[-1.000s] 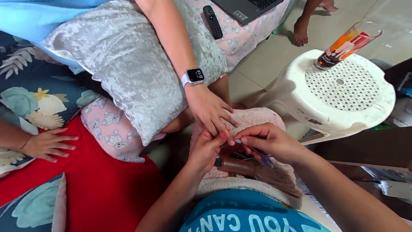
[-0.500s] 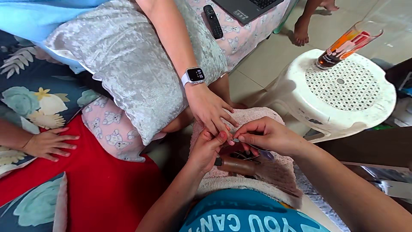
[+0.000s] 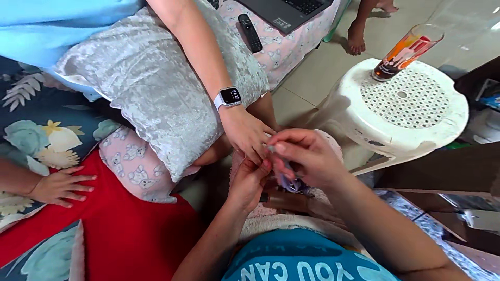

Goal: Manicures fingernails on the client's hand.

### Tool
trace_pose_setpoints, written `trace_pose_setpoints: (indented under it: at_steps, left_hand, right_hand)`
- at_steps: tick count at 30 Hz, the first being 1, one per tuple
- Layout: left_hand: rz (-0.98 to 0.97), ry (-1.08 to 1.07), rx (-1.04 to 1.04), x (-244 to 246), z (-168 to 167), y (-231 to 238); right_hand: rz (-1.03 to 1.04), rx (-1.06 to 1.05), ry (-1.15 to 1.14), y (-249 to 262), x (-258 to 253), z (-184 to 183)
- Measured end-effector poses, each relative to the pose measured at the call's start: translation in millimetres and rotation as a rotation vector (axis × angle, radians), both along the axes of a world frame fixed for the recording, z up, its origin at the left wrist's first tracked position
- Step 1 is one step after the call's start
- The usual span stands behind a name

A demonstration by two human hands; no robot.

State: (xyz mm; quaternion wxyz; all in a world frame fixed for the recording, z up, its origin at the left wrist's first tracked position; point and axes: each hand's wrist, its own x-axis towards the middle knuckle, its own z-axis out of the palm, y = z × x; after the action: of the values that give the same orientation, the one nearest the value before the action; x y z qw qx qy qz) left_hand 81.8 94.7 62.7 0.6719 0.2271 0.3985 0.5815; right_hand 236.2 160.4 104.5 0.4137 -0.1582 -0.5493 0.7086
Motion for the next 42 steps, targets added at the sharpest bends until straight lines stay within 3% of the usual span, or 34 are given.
trace_pose_setpoints:
  at_steps: [5,7,9,11,13,20,25,27,29,32,37,42]
  left_hand:
    - [-0.025,-0.064,0.029,-0.1,-8.5,0.1]
    - [0.004,-0.065,0.005,1.8,-6.4,-1.0]
    - [0.033,-0.053,-0.011,1.6,-6.6,-3.2]
    - [-0.026,-0.07,0.018,-3.3,-9.9,-3.2]
    - [-0.075,-0.145,0.041,-6.6,-13.2,-1.3]
    - [-0.07,-0.193,-0.045,-2.2,-14.7,3.8]
    - [-0.106,-0.162,-0.081,-4.8,-17.7,3.9]
    - [-0.115,-0.162,-0.103,-5.8,-16.7,3.9]
    - [-0.132,-0.166,-0.109,-6.5,-15.4,3.9]
    - [-0.14,-0.182,-0.104,-5.1,-12.5,4.7]
    - [-0.152,-0.19,-0.049,-5.6,-9.2,4.6]
    - [-0.148,-0.204,-0.023,-5.4,-10.6,6.5]
  right_hand:
    - [-0.424,0.175,-0.065,7.8,-29.9,0.3]
    - [-0.328,0.202,-0.038,5.6,-26.3,-2.2]
    - [-0.042,0.266,-0.104,-0.5,-10.5,-10.3]
    - [0.266,0.349,-0.253,-1.7,17.2,-18.8]
    - [0.434,0.344,-0.484,-1.8,51.9,-25.1]
    - [0.332,-0.037,-1.343,-22.1,145.3,-37.0]
    - [0.29,-0.121,-1.564,-39.2,170.3,-24.2]
    - [0.171,0.031,-1.42,-46.4,176.0,-8.6]
    - [-0.015,0.23,-1.075,-53.1,166.3,-5.4]
    - [-0.174,0.257,-0.689,-53.5,117.8,-13.7]
    - [-0.258,0.222,-0.533,-54.6,56.6,-36.5]
    - [-0.311,0.14,-0.465,-60.1,43.1,-44.6]
